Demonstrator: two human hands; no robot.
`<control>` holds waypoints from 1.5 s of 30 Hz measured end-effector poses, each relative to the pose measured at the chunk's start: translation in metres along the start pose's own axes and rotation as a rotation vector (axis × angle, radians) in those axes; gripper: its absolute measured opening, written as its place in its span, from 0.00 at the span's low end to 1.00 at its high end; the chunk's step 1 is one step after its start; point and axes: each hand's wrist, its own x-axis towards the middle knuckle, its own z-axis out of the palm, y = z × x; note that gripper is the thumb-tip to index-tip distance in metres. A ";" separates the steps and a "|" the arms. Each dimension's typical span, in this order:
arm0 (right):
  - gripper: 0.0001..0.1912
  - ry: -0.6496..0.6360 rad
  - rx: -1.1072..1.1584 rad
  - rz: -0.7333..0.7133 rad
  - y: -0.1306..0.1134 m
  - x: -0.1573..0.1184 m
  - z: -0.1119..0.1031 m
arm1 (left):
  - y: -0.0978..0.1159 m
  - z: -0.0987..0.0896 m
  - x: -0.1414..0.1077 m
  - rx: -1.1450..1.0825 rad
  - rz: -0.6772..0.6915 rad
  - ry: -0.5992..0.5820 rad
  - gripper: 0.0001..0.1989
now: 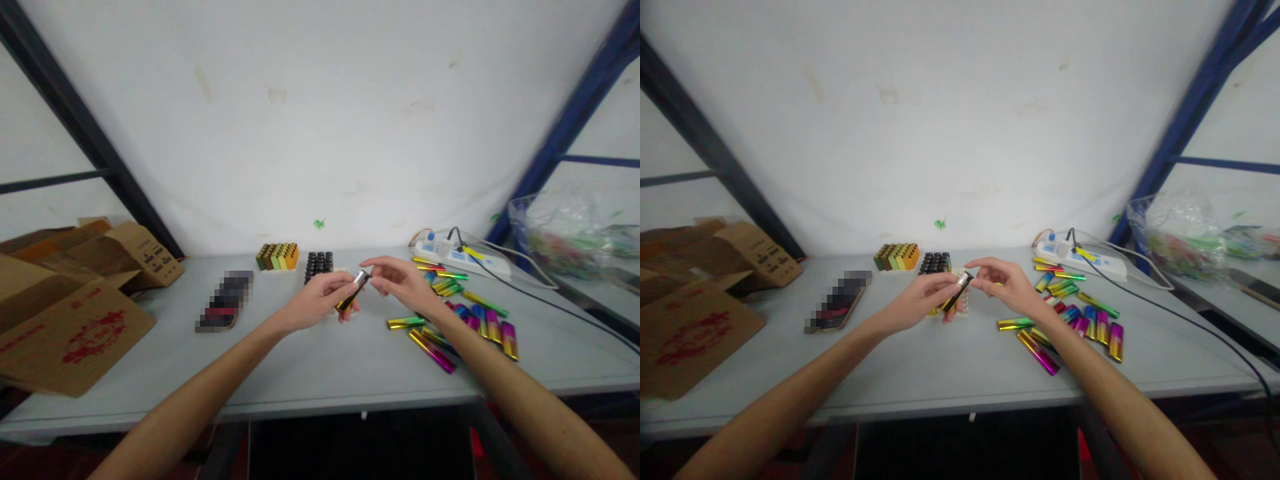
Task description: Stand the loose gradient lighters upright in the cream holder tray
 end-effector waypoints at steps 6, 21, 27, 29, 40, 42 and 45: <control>0.20 0.044 -0.533 -0.063 0.002 0.000 -0.010 | -0.004 -0.004 0.000 -0.149 -0.003 0.041 0.17; 0.20 -0.076 -0.691 -0.069 0.004 0.002 -0.009 | -0.008 -0.013 0.004 -0.050 -0.011 0.436 0.29; 0.22 -0.090 -0.679 -0.067 0.005 0.003 -0.009 | -0.015 -0.020 0.004 0.229 0.052 0.529 0.24; 0.22 -0.096 -0.684 -0.061 0.006 0.003 -0.009 | -0.016 -0.022 0.005 0.268 0.053 0.515 0.21; 0.22 -0.128 -0.712 -0.054 0.003 0.004 -0.009 | -0.019 -0.025 0.006 0.227 0.129 0.528 0.25; 0.22 -0.134 -0.711 -0.052 0.004 0.004 -0.009 | -0.016 -0.023 0.006 0.188 0.158 0.517 0.24; 0.22 -0.148 -0.716 -0.058 0.005 0.004 -0.009 | -0.013 -0.022 0.007 0.124 0.176 0.506 0.21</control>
